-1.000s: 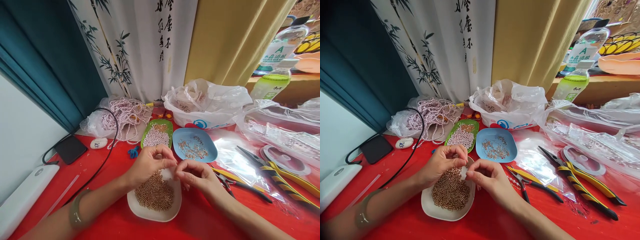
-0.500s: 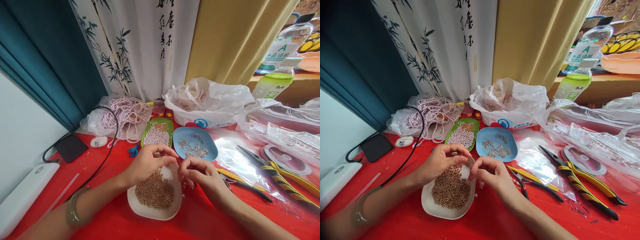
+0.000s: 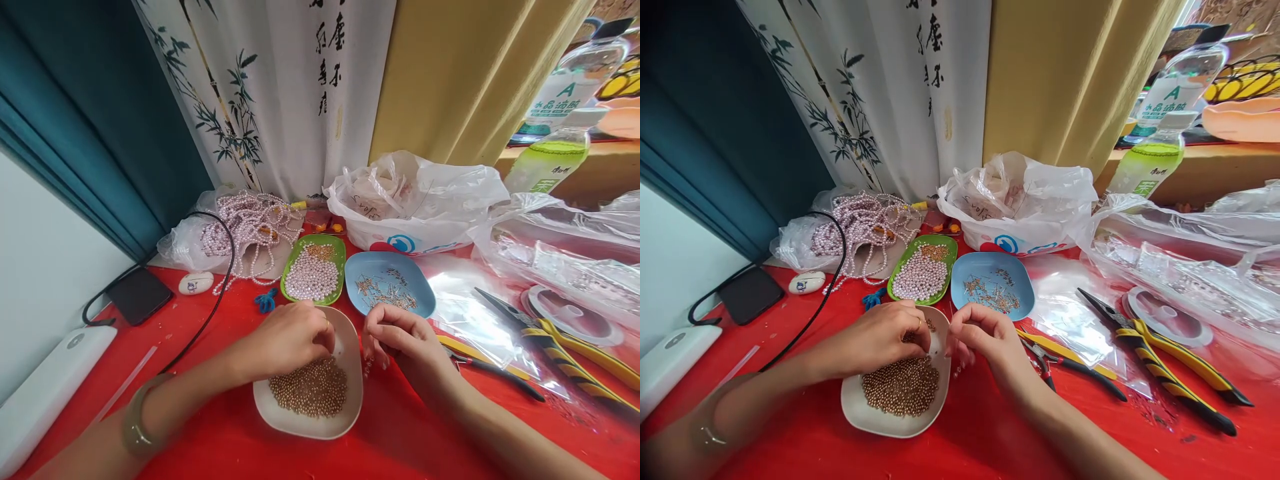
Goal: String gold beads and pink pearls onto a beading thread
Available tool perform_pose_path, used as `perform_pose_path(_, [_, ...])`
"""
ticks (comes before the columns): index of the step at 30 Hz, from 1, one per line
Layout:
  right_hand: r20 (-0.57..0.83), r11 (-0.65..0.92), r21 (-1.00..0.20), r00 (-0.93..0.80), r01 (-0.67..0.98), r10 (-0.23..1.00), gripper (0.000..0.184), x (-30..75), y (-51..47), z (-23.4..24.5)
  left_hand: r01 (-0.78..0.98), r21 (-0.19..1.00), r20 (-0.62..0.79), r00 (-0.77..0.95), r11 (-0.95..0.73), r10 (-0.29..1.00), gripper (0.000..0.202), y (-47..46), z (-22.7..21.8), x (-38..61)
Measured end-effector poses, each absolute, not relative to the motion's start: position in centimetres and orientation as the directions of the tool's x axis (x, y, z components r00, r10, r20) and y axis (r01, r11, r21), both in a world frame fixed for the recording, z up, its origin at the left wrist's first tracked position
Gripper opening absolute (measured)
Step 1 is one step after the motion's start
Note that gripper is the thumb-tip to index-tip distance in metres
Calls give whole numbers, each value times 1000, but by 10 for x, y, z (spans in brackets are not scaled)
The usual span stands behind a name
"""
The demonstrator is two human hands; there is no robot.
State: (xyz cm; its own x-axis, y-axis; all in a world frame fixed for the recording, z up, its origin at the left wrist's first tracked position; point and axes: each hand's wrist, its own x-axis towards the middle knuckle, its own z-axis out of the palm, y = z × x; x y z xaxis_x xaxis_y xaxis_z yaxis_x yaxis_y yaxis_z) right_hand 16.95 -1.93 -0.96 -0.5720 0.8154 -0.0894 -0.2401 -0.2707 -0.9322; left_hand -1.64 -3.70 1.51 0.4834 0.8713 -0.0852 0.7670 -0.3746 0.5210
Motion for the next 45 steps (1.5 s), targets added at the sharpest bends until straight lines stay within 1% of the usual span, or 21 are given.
perform_pose_path(4, [-91, -275, -932, -580, -237, 809, 14, 169, -20, -10, 787, 477, -108, 494, -391, 862, 16, -38, 17, -15])
perform_pose_path(10, [-89, -271, -935, -589, -228, 803, 14, 169, -19, -9, 784, 469, -94, 501, -406, 860, 17, -39, 16, -15])
perform_pose_path(15, [-88, -270, -936, -597, -224, 798, 15, 169, -19, -9, 810, 452, -125, 472, -374, 873, 15, -39, 18, -14])
perform_pose_path(19, [-90, -278, -934, -604, -225, 792, 16, 169, -19, -9, 789, 519, -149, 461, -328, 875, 15, -36, 20, -18])
perform_pose_path(21, [-89, -282, -933, -615, -225, 783, 16, 168, -18, -10, 775, 561, -197, 465, -289, 863, 15, -34, 20, -20])
perform_pose_path(26, [-84, -297, -926, -638, -234, 766, 14, 168, -20, -11, 721, 677, -300, 453, -147, 840, 19, -30, 20, -24])
perform_pose_path(29, [-83, -296, -928, -653, -224, 753, 15, 169, -21, -12, 695, 715, -332, 428, -72, 841, 19, -27, 20, -26])
perform_pose_path(31, [-81, -290, -934, -665, -210, 742, 15, 169, -21, -13, 708, 698, -312, 434, -106, 845, 18, -26, 21, -27])
perform_pose_path(32, [-80, -289, -934, -668, -208, 740, 15, 169, -21, -13, 729, 669, -290, 435, -145, 852, 17, -26, 22, -28])
perform_pose_path(35, [-83, -299, -929, -663, -219, 744, 16, 168, -20, -14, 812, 532, -242, 420, -242, 875, 15, -28, 23, -28])
perform_pose_path(37, [-85, -305, -925, -660, -227, 746, 16, 168, -20, -14, 843, 470, -224, 399, -260, 889, 16, -30, 23, -25])
perform_pose_path(39, [-86, -304, -926, -658, -225, 748, 16, 168, -20, -14, 845, 459, -191, 394, -273, 899, 16, -32, 23, -21])
perform_pose_path(45, [-91, -283, -938, -645, -201, 759, 15, 167, -21, -10, 803, 499, -86, 421, -326, 903, 10, -37, 11, -9])
